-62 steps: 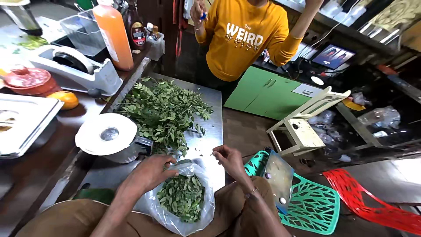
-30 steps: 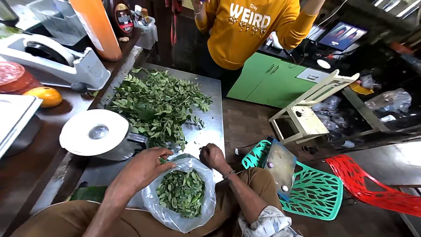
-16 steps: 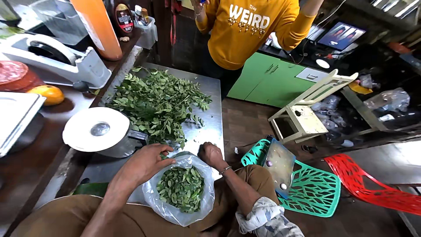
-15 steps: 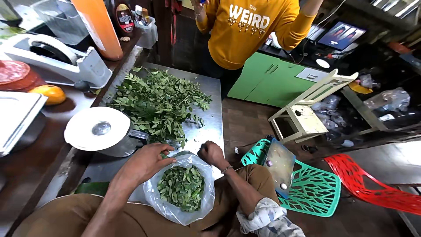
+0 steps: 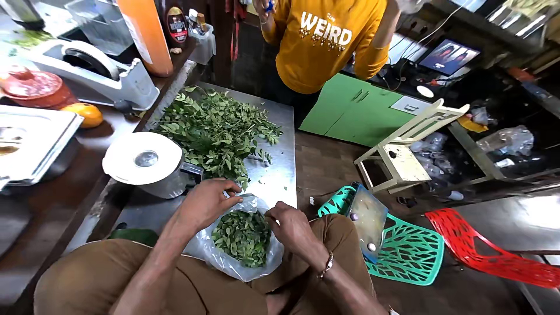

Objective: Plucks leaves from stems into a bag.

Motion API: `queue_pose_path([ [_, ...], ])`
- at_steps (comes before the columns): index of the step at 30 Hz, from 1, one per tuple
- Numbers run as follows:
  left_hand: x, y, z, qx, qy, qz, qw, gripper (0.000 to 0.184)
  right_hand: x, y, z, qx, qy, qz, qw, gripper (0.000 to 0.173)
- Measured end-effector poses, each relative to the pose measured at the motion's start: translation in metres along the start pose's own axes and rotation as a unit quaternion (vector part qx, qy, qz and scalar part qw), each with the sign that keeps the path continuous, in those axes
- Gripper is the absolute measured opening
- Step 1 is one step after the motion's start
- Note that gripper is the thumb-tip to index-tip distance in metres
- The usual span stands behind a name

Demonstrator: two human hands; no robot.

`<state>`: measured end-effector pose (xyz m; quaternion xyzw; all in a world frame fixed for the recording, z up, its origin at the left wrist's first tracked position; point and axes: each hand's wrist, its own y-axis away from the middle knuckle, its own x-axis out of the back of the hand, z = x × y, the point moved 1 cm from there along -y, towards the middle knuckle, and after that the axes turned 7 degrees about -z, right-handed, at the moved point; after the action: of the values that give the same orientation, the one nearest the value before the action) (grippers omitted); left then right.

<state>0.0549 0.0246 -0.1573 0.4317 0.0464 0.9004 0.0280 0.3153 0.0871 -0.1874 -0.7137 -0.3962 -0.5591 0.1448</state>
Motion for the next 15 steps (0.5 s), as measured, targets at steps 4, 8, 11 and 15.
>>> queue_pose_path([
  [4, -0.008, 0.001, 0.01, -0.031, 0.0, 0.015, 0.999, 0.013, -0.022, -0.009, -0.008, -0.048, 0.102, -0.052, 0.992, 0.025],
  [8, -0.019, 0.002, 0.02, -0.036, -0.009, -0.013, 0.999, 0.018, -0.01, -0.005, -0.011, -0.057, 0.069, -0.015, 0.996, 0.026],
  [11, -0.03, 0.002, 0.029, -0.061, -0.027, -0.048, 0.997, 0.03, 0.008, 0.007, -0.016, -0.061, 0.002, -0.016, 0.998, 0.026],
  [15, -0.043, 0.001, 0.04, -0.087, -0.072, -0.085, 0.99, 0.019, 0.011, 0.02, -0.021, -0.019, -0.023, 0.027, 0.999, 0.027],
])
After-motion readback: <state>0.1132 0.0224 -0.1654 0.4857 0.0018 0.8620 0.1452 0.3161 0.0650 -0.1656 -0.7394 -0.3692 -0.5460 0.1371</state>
